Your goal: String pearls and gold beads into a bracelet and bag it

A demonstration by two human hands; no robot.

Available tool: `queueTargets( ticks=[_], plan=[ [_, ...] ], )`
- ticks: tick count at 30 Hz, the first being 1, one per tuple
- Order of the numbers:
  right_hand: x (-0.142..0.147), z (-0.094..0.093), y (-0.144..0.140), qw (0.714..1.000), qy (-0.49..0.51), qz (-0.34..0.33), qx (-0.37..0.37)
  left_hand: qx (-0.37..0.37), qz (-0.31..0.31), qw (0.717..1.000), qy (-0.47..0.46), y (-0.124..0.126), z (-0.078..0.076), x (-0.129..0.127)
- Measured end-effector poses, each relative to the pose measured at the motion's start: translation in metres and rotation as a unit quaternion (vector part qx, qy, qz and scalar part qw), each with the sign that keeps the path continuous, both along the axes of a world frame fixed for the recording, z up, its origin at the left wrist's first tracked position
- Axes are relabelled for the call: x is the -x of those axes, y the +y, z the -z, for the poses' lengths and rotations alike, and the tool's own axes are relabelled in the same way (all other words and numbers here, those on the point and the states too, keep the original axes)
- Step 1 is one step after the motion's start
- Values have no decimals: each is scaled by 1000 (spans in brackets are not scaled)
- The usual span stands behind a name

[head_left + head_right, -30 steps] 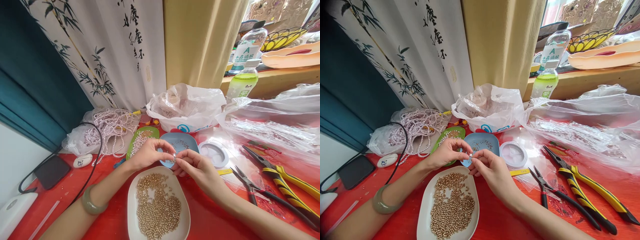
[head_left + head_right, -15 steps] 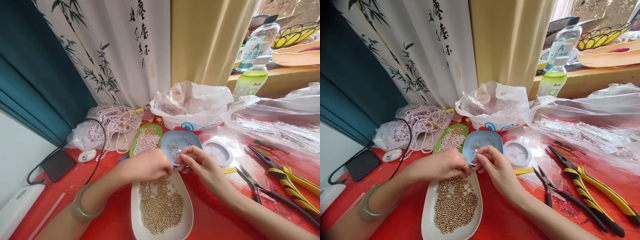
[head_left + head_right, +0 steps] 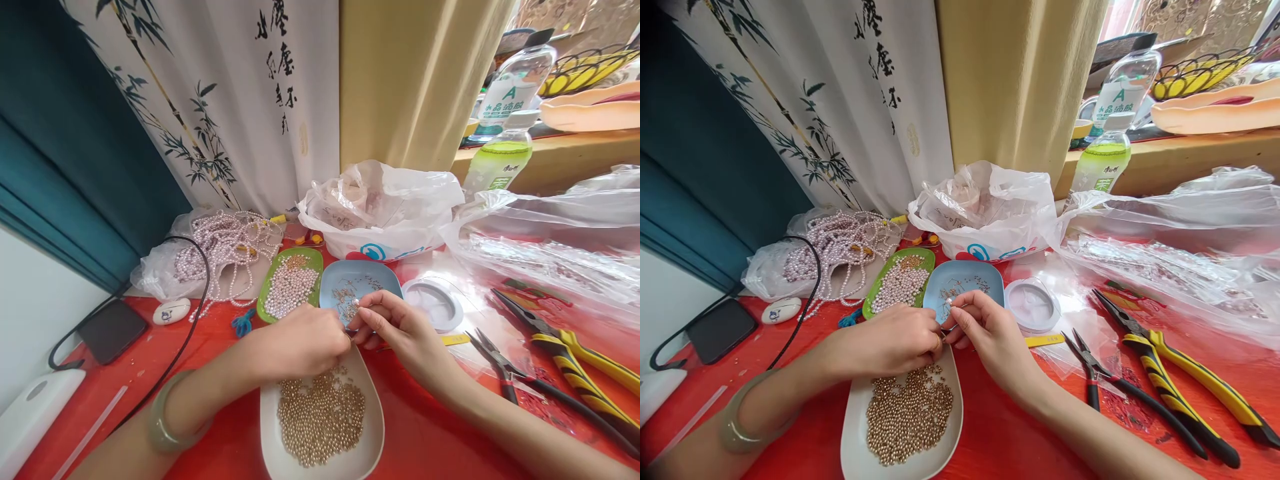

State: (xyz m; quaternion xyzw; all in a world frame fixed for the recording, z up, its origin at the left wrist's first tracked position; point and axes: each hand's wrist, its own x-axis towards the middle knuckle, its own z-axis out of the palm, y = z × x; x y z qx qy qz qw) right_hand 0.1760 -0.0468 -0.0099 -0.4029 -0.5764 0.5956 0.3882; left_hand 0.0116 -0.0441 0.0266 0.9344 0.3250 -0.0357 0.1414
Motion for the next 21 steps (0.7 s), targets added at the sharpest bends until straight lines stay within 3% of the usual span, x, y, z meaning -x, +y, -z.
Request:
queueTargets(
  ticks=[3, 7, 9, 11, 14, 17, 21],
  plan=[
    [0, 1, 0, 1000, 2, 4, 2, 33, -7, 999, -12, 1, -1, 2],
    [0, 3, 0, 1000, 7, 5, 4, 169, -41, 975, -139, 17, -2, 13],
    [0, 2, -1, 1000, 1, 4, 6, 247, -127, 927, -253, 27, 1, 18],
    [0, 1, -2, 1000, -8, 3, 7, 307, -209, 851, -371, 36, 6, 19],
    [1, -2, -3, 1000, -14, 5, 6, 367, -276, 758, -463, 42, 15, 17],
    [1, -4, -3, 1000, -13, 12, 11, 401, -304, 710, -492, 43, 22, 14],
    [2, -6, -4, 1000, -8, 15, 18, 428, -313, 685, -499, 42, 24, 12]
  ],
)
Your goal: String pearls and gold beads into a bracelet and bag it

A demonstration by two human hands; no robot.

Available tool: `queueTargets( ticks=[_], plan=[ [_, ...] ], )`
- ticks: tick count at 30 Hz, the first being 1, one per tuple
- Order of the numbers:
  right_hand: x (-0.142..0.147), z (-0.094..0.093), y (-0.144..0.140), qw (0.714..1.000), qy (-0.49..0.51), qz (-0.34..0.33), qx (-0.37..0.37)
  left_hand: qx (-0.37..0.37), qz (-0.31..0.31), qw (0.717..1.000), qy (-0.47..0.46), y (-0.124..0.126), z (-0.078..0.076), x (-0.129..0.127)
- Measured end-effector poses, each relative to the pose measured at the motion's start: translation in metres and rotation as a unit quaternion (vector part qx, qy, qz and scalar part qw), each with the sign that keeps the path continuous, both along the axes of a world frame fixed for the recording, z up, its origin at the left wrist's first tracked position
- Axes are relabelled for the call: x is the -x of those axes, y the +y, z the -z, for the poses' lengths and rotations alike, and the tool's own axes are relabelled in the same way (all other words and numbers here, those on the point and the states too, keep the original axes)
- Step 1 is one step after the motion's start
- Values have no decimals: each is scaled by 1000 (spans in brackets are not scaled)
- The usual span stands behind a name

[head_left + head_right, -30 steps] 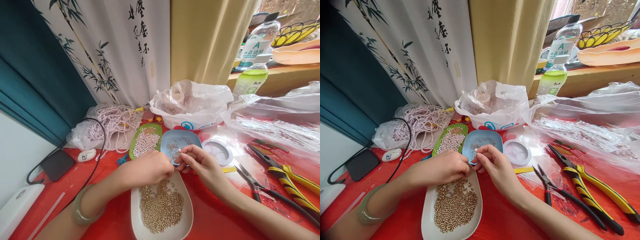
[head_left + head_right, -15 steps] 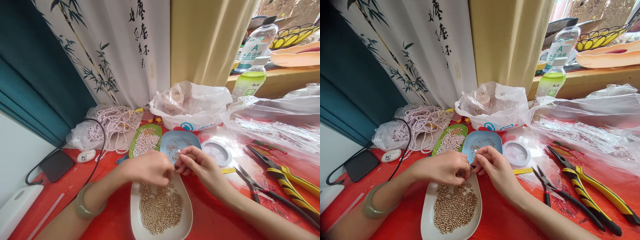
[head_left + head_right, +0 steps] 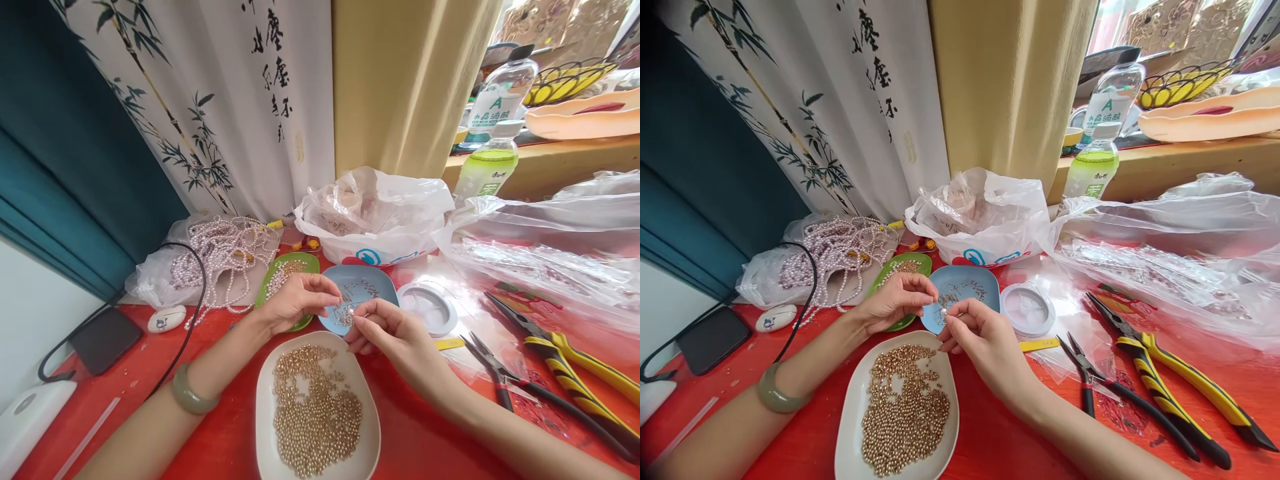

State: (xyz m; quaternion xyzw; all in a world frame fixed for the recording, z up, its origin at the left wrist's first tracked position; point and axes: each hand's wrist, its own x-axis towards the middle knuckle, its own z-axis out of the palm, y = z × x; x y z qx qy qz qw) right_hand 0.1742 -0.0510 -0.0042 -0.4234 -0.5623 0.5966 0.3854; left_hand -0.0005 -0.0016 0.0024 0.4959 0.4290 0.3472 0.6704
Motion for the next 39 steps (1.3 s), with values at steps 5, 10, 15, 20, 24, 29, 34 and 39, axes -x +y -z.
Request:
queueTargets(
  ticks=[5, 10, 15, 20, 24, 29, 34, 39],
  plan=[
    [0, 1, 0, 1000, 6, -8, 1, -7, 17, 1000, -1, -3, 0, -3],
    [-1, 2, 1, 1000, -3, -18, -6, -18, 18, 1000, -5, -4, 3, -4],
    [-1, 1, 1, 999, -24, -22, -16, -22, 11, 1000, 3, -3, 4, -3],
    [-1, 2, 1, 999, -26, -19, -20, -33, 3, 999, 12, -3, 4, -4],
    [-2, 2, 1, 999, -26, -18, -18, -36, -1, 999, 16, -3, 4, -3],
    [-1, 1, 1, 999, -31, -13, -15, -43, 6, 999, 16, -3, 3, -4],
    [-1, 0, 0, 999, -31, -13, -19, -47, 13, 998, 26, -5, 2, -4],
    [-2, 1, 0, 999, -29, -17, -24, -66, 24, 997, 35, -4, 4, -3]
  ],
)
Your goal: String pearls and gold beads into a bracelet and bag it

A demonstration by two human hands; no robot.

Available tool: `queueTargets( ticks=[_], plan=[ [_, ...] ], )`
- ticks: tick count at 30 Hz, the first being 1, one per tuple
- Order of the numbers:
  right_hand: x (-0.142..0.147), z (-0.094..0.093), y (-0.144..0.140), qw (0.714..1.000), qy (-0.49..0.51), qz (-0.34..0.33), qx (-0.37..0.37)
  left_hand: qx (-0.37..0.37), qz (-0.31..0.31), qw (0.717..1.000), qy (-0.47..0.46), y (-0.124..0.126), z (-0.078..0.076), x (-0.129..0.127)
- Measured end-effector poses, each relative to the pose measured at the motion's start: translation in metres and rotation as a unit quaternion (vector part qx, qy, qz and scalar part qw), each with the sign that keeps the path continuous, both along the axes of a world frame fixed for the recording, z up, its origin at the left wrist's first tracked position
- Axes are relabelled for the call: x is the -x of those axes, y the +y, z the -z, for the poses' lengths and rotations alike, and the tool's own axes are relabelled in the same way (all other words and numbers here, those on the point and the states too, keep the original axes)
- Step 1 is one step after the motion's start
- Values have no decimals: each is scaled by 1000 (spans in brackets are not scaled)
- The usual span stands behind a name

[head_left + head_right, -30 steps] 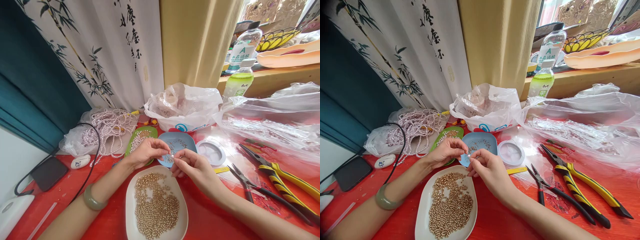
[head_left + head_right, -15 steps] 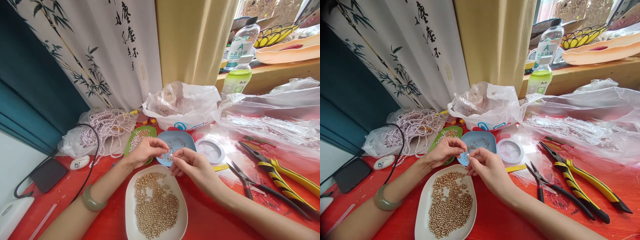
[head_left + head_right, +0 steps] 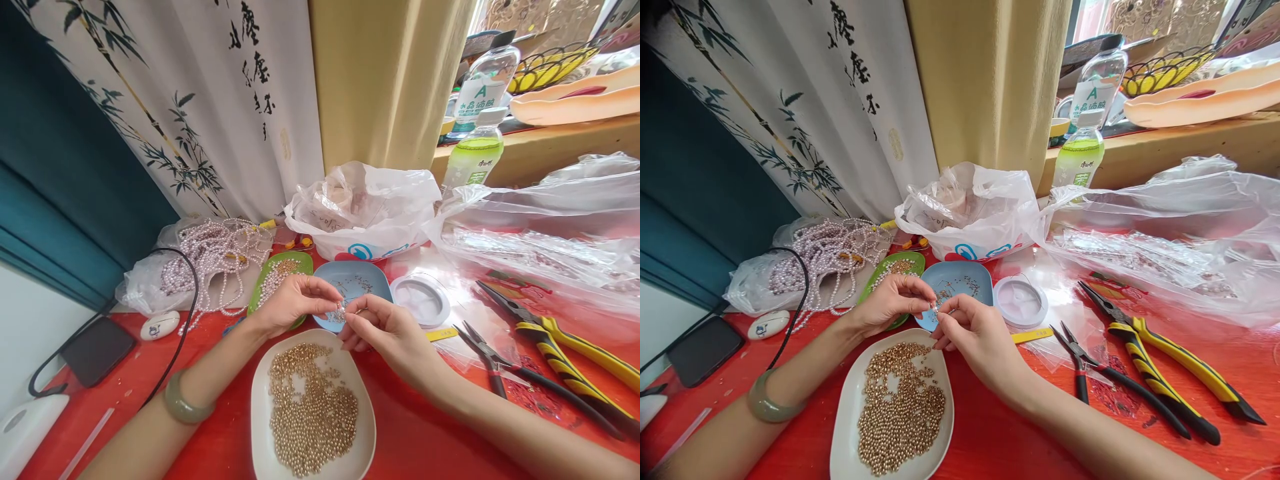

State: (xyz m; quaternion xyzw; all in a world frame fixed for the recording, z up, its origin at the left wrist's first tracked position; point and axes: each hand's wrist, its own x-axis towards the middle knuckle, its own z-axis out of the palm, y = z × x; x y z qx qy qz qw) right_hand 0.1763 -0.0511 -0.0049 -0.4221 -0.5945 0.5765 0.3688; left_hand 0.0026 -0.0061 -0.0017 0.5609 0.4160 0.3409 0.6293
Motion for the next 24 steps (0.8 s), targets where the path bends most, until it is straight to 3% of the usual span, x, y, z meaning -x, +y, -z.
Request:
queueTargets(
  ticks=[16, 24],
  plan=[
    [-1, -5, -1, 999, 33, -2, 8, -85, 39, 995, 42, -7, -13, -4],
    [-1, 1, 2, 999, 23, -26, 4, -81, 8, 994, 68, -3, -13, -2]
  ],
)
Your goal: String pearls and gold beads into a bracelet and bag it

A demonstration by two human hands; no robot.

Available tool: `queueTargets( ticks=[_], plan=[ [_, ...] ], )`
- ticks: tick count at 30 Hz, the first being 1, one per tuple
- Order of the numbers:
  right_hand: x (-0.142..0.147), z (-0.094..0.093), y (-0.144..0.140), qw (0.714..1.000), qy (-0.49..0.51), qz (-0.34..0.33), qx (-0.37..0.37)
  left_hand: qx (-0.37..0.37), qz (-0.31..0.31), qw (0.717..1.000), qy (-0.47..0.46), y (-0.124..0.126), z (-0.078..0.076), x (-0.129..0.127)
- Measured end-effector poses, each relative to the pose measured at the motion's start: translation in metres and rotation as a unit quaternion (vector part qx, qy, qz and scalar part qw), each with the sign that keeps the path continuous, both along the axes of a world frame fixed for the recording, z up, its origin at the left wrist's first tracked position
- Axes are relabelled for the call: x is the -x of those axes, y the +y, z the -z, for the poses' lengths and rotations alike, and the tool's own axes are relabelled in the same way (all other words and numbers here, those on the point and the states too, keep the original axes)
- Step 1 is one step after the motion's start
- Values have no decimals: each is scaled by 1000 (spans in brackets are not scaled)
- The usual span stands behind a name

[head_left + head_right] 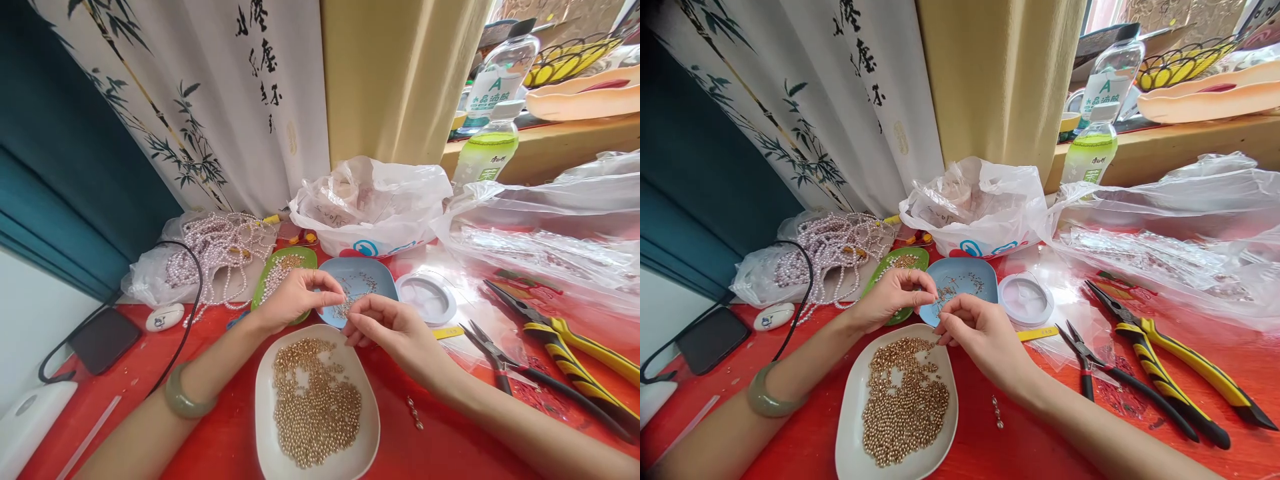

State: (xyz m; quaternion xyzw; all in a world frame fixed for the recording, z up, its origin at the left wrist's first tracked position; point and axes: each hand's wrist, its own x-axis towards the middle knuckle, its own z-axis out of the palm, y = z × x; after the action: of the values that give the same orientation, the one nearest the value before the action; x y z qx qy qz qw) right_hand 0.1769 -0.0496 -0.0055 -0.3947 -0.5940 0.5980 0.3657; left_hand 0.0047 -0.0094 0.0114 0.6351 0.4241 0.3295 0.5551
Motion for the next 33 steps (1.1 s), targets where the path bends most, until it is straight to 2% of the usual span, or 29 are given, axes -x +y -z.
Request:
queueTargets(
  ticks=[3, 6, 9, 12, 16, 20, 23, 25, 26, 33],
  plan=[
    [-1, 1, -1, 1000, -8, 6, -1, 21, 11, 998, 56, 2, -6, 6],
    [-1, 0, -1, 1000, -5, 19, 5, 17, 72, 979, 189, -4, -15, 10],
    [0, 0, -2, 1000, -1, 27, 9, -82, 157, 933, 314, -17, -19, 8],
    [0, 1, -2, 1000, 2, 26, 7, -181, 188, 903, 341, -28, -17, 3],
    [0, 0, -1, 1000, 6, 24, 4, -219, 189, 886, 362, -32, -14, 1],
    [1, 0, 0, 999, 2, 35, 5, -228, 173, 883, 373, -23, -22, 11],
    [1, 1, 0, 999, 7, 42, 8, -238, 62, 890, 384, -7, -25, 27],
    [1, 2, 0, 999, 14, 50, 8, -257, -21, 872, 417, 4, -22, 37],
    [0, 2, 0, 998, 17, 53, 8, -256, -35, 866, 428, 9, -20, 40],
    [-1, 3, -1, 998, 2, 56, -17, -210, 50, 855, 472, 13, -12, 40]
  ],
)
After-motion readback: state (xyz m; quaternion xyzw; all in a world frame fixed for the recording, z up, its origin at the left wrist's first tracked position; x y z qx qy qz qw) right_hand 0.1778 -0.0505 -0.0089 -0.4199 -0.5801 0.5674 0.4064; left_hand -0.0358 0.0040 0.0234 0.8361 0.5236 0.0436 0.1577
